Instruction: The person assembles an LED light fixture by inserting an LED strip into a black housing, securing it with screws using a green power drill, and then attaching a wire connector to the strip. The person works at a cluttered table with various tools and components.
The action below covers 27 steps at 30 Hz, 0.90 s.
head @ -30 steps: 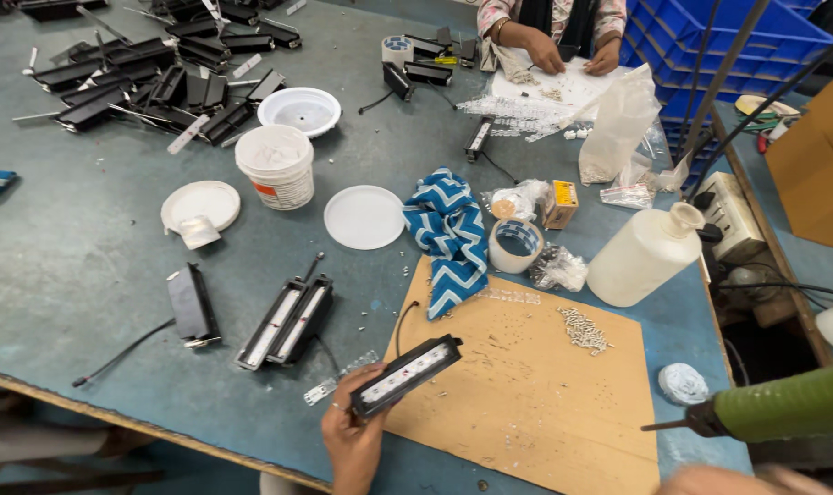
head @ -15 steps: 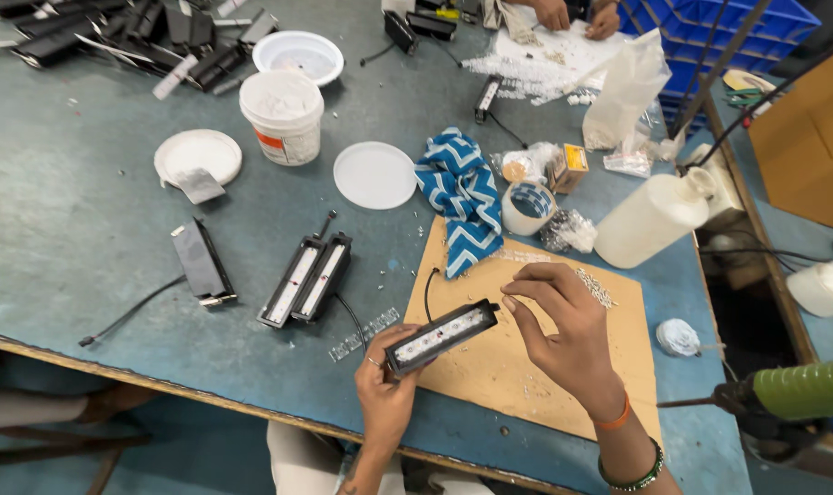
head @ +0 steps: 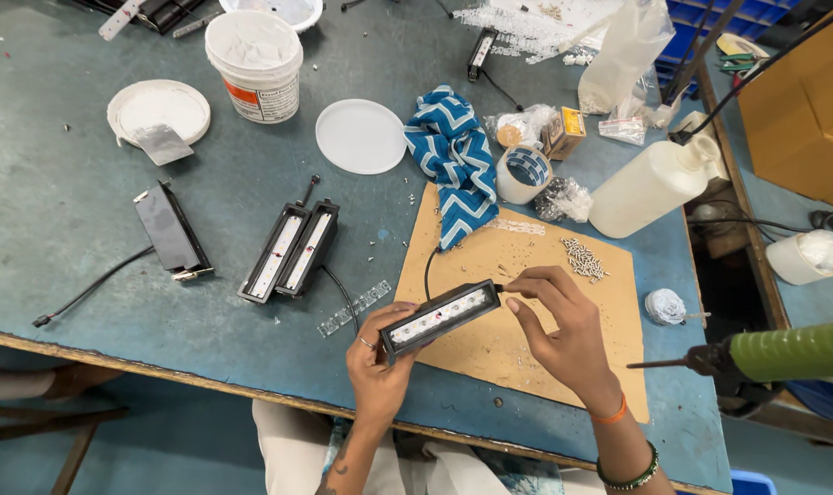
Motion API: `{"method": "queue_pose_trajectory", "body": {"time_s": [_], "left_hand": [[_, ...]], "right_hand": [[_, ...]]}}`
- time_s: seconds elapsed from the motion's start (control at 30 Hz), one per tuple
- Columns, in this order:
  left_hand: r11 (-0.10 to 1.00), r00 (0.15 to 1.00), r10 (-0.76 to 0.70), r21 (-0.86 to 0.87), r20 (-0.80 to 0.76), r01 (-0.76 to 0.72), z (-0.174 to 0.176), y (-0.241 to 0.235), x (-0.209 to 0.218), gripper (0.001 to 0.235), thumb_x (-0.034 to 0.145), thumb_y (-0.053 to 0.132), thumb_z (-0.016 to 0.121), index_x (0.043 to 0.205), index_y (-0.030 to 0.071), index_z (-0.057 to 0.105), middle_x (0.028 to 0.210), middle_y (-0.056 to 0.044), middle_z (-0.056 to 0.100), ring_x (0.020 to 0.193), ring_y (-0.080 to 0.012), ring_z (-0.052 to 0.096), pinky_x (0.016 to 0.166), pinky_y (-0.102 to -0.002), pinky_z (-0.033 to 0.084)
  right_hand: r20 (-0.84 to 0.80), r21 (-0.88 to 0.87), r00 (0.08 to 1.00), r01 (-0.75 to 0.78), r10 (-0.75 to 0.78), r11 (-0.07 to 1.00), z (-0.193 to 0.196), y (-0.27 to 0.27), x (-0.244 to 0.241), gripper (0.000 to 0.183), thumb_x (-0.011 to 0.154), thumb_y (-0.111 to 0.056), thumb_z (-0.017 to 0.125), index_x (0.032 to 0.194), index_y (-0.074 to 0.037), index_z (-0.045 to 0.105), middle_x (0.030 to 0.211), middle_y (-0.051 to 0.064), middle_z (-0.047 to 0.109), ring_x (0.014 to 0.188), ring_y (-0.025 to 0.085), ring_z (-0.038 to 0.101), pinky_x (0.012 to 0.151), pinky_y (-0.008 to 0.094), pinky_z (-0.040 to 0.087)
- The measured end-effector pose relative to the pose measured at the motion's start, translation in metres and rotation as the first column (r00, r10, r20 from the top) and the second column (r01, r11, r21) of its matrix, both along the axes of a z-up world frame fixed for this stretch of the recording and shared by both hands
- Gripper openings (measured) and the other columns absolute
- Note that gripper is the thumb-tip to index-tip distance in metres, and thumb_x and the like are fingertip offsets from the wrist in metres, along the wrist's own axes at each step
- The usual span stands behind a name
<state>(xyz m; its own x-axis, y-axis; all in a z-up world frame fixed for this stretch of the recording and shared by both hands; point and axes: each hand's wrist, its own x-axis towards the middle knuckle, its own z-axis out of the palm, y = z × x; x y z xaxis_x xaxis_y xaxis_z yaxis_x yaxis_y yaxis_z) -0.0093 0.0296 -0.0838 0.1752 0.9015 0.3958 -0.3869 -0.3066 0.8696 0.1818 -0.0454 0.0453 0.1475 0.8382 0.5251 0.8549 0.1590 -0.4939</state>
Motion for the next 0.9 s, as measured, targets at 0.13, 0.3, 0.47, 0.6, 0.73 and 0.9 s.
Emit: {"method": "queue_pose_trajectory", "body": {"time_s": [0.13, 0.3, 0.47, 0.6, 0.73, 0.9], "left_hand": [[0.999, 0.999, 0.032, 0.042, -0.018, -0.031, 0.002, 0.000, 0.000, 0.037, 0.079, -0.014, 0.078, 0.112, -0.002, 0.067, 0.121, -0.015, 0.069, 0.116, -0.0230, 0.070, 0.097, -0.033, 0.062], [0.999, 0.999, 0.016, -0.032, -0.032, -0.017, 0.005, 0.001, 0.000, 0.037, 0.079, -0.014, 0.076, 0.113, -0.001, 0.068, 0.122, -0.014, 0.068, 0.114, -0.0213, 0.070, 0.094, -0.032, 0.064], [0.998, 0.999, 0.014, -0.061, -0.032, -0.016, 0.007, 0.001, 0.001, 0.035, 0.081, -0.014, 0.074, 0.113, -0.002, 0.068, 0.123, -0.014, 0.068, 0.113, -0.0213, 0.070, 0.093, -0.032, 0.065], [0.997, 0.996, 0.057, -0.041, -0.063, -0.060, 0.006, 0.001, 0.003, 0.035, 0.081, -0.014, 0.074, 0.112, -0.001, 0.067, 0.121, -0.013, 0.069, 0.112, -0.0207, 0.071, 0.091, -0.031, 0.065], [0.990, 0.981, 0.126, -0.048, -0.147, -0.134, 0.007, 0.004, 0.006, 0.034, 0.079, -0.013, 0.076, 0.110, -0.001, 0.067, 0.118, -0.012, 0.071, 0.108, -0.0192, 0.072, 0.086, -0.028, 0.063], [0.986, 0.979, 0.139, -0.067, -0.150, -0.150, 0.007, 0.006, 0.009, 0.034, 0.078, -0.011, 0.077, 0.109, -0.001, 0.067, 0.118, -0.012, 0.071, 0.111, -0.0194, 0.070, 0.091, -0.029, 0.059]], "right_hand": [[-0.032, -0.033, 0.999, 0.031, -0.032, 0.999, -0.005, 0.003, 0.006, 0.011, 0.093, -0.002, 0.067, 0.103, -0.002, 0.071, 0.103, 0.010, 0.069, 0.087, 0.022, 0.072, 0.070, 0.031, 0.058], [-0.173, -0.044, 0.983, -0.071, 0.062, 0.997, -0.017, 0.017, 0.024, 0.015, 0.099, 0.001, 0.057, 0.109, 0.002, 0.069, 0.103, 0.010, 0.069, 0.088, 0.018, 0.072, 0.077, 0.030, 0.059], [-0.404, -0.017, 0.912, -0.082, 0.068, 0.996, -0.041, 0.036, 0.036, 0.016, 0.103, -0.001, 0.053, 0.109, 0.002, 0.068, 0.104, 0.010, 0.067, 0.090, 0.016, 0.072, 0.080, 0.028, 0.062], [-0.342, 0.069, 0.939, -0.021, 0.043, 0.997, -0.052, 0.037, 0.032, 0.013, 0.102, -0.001, 0.057, 0.107, 0.002, 0.068, 0.107, 0.011, 0.066, 0.090, 0.017, 0.073, 0.077, 0.027, 0.062], [-0.177, 0.096, 0.984, -0.005, 0.022, 0.995, -0.047, 0.059, 0.042, 0.008, 0.097, -0.002, 0.067, 0.104, 0.001, 0.069, 0.106, 0.011, 0.066, 0.087, 0.021, 0.072, 0.074, 0.029, 0.062], [0.090, 0.004, 0.996, -0.024, 0.024, 1.000, -0.052, 0.124, 0.070, 0.017, 0.088, -0.013, 0.073, 0.104, -0.007, 0.072, 0.101, 0.009, 0.064, 0.086, 0.025, 0.071, 0.071, 0.036, 0.058]]}}
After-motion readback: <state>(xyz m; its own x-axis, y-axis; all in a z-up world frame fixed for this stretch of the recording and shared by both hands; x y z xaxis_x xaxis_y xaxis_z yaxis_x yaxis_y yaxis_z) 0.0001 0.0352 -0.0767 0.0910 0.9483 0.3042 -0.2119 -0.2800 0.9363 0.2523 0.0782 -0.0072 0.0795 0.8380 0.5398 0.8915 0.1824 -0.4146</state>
